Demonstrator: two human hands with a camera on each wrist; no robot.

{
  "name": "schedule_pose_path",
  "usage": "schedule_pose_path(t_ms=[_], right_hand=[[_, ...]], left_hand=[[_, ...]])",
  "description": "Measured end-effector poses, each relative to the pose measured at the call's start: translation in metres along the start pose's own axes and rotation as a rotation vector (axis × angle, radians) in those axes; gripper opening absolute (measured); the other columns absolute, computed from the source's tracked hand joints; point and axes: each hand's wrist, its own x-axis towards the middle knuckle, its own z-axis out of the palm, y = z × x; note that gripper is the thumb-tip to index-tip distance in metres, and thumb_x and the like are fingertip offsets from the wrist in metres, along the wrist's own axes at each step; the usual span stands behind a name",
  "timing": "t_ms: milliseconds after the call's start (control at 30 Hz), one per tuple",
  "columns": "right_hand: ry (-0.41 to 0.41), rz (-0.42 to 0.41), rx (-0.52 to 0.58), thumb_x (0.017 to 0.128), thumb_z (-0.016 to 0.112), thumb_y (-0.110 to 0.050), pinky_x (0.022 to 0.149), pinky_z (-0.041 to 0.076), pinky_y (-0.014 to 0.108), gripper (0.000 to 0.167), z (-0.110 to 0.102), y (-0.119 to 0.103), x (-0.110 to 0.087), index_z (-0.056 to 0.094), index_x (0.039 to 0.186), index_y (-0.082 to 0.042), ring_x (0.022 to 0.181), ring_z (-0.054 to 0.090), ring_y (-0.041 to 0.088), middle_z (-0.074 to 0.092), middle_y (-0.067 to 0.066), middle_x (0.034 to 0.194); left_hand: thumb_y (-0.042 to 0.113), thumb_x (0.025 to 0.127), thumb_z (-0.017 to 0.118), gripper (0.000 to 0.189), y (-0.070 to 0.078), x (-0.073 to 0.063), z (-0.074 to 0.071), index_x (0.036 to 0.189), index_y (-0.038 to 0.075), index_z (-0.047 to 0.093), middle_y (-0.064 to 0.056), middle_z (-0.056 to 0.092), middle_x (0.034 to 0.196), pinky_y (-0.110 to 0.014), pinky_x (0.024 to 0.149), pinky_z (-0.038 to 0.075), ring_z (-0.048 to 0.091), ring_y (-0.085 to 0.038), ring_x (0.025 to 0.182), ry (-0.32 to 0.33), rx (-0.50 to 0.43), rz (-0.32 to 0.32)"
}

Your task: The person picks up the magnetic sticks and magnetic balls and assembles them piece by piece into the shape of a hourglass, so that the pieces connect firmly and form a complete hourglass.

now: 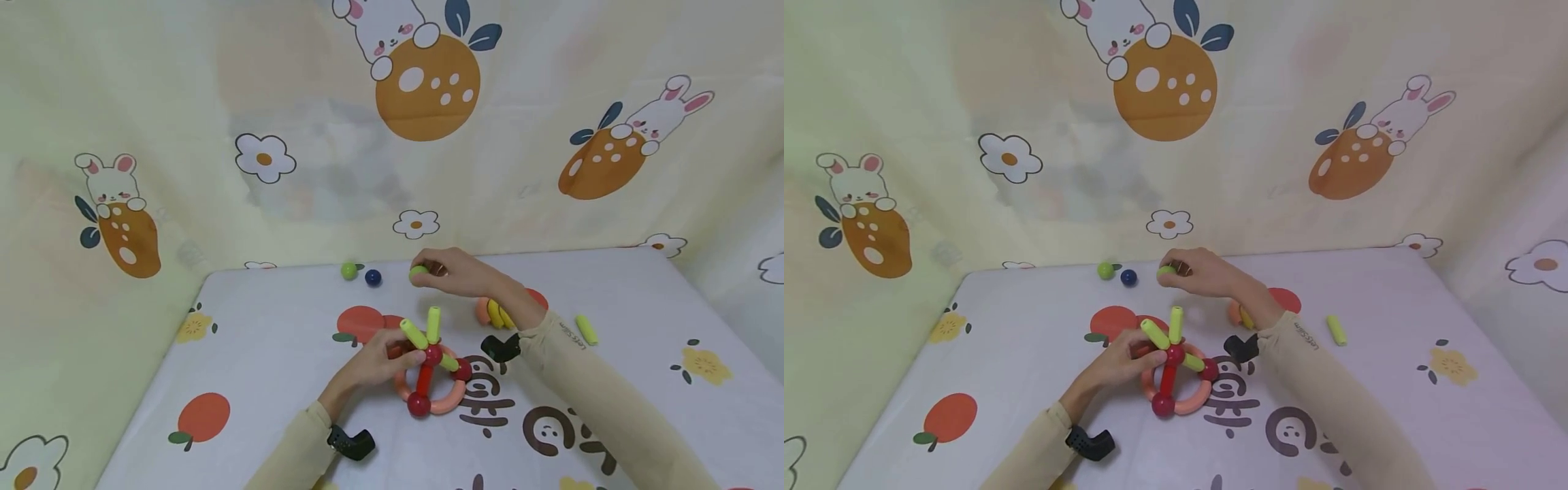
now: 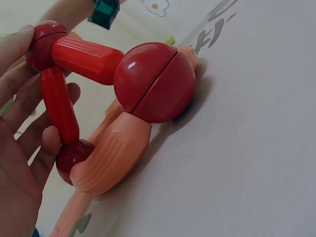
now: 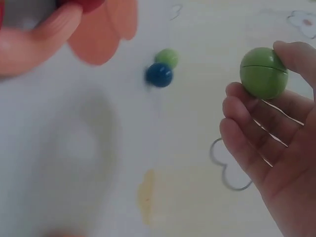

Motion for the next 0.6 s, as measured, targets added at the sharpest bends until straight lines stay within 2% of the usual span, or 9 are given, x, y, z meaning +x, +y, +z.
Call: schedule_pose_path(t_ms=[167,333,500,600], right_hand=[[-0.014,-0.063,0.049,0.092,0.059,-0.038,0.086,0.05,0.03,0.03,-0.002,-0.014,-0.007,0.058,0.116,-0.022,0.091,0.059,0.011,0.063,-0.007,0.096],[-0.058,-0.136,0.084,0.092,0.06,-0.034,0.088,0.051,0.032,0.029,-0.003,-0.035,-0.016,0.057,0.118,-0.022,0.093,0.06,0.01,0.064,-0.008,0.099],[-0.112,-0.236,0.068,0.093,0.059,-0.03,0.084,0.052,0.029,0.029,0.0,-0.053,-0.021,0.057,0.119,-0.018,0.091,0.061,0.008,0.062,-0.006,0.104],[-0.136,-0.251,0.058,0.093,0.06,-0.031,0.083,0.052,0.026,0.03,0.002,-0.061,-0.023,0.057,0.12,-0.019,0.091,0.061,0.007,0.061,-0.008,0.108]], left_hand=[[0.041,0.091,0.059,0.033,-0.002,0.0,0.0,0.114,0.019,0.064,0.0,0.063,0.095,-0.026,0.076,0.048,0.054,-0.011,0.084,0.0,0.0,0.016],[0.042,0.092,0.058,0.032,-0.002,0.001,0.001,0.115,0.02,0.063,0.0,0.064,0.096,-0.027,0.077,0.048,0.055,-0.012,0.086,-0.004,-0.006,0.032],[0.042,0.091,0.058,0.032,-0.002,0.002,0.001,0.115,0.02,0.063,0.0,0.066,0.099,-0.028,0.08,0.05,0.056,-0.011,0.088,-0.01,-0.008,0.034],[0.041,0.091,0.058,0.032,-0.003,0.003,0.0,0.114,0.019,0.063,0.0,0.067,0.1,-0.029,0.082,0.05,0.057,-0.009,0.09,-0.012,-0.011,0.038]])
